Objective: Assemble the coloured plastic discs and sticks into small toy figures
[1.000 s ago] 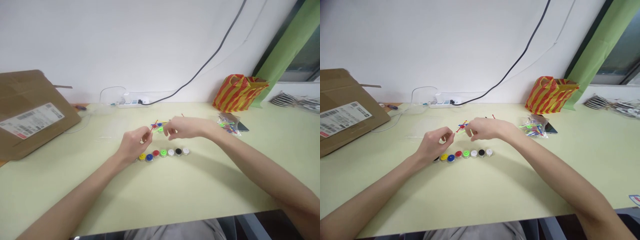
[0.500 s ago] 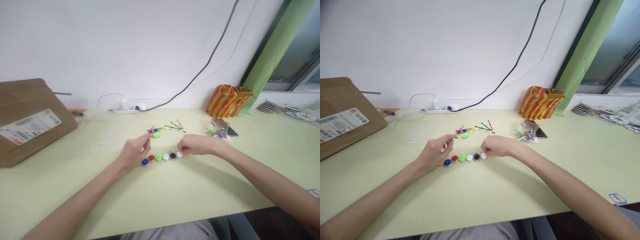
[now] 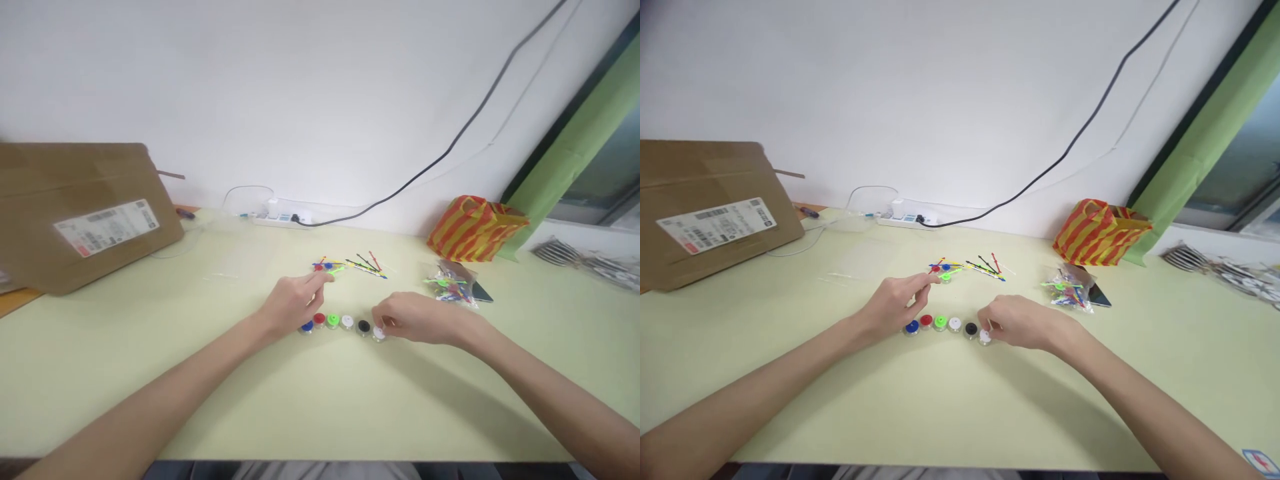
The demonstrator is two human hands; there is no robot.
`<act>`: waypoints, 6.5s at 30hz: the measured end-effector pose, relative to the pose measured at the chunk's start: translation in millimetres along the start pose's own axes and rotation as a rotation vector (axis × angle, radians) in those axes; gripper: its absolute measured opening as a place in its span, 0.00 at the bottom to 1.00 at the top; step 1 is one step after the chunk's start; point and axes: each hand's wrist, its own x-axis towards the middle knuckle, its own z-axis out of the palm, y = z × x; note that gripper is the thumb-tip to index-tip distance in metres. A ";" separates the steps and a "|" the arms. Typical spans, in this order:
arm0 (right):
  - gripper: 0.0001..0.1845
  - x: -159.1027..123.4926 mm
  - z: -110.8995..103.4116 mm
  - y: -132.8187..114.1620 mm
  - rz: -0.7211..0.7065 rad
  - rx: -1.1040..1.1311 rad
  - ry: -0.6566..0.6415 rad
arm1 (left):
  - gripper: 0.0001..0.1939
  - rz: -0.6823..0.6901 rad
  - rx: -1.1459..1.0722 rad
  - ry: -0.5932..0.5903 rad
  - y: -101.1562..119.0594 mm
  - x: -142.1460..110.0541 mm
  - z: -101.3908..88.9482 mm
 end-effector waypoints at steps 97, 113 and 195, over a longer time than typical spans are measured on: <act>0.08 108.8 -71.2 -2.9 -0.788 0.861 0.106 | 0.13 -0.567 -0.813 0.290 17.5 17.8 -10.0; 0.08 112.2 -69.3 0.7 -0.748 0.819 -0.011 | 0.12 -0.575 -0.893 0.273 13.7 11.4 -3.9; 0.16 21.8 -16.2 -34.8 0.006 -0.207 -0.068 | 0.15 -0.034 -0.103 0.174 -3.9 3.9 -7.1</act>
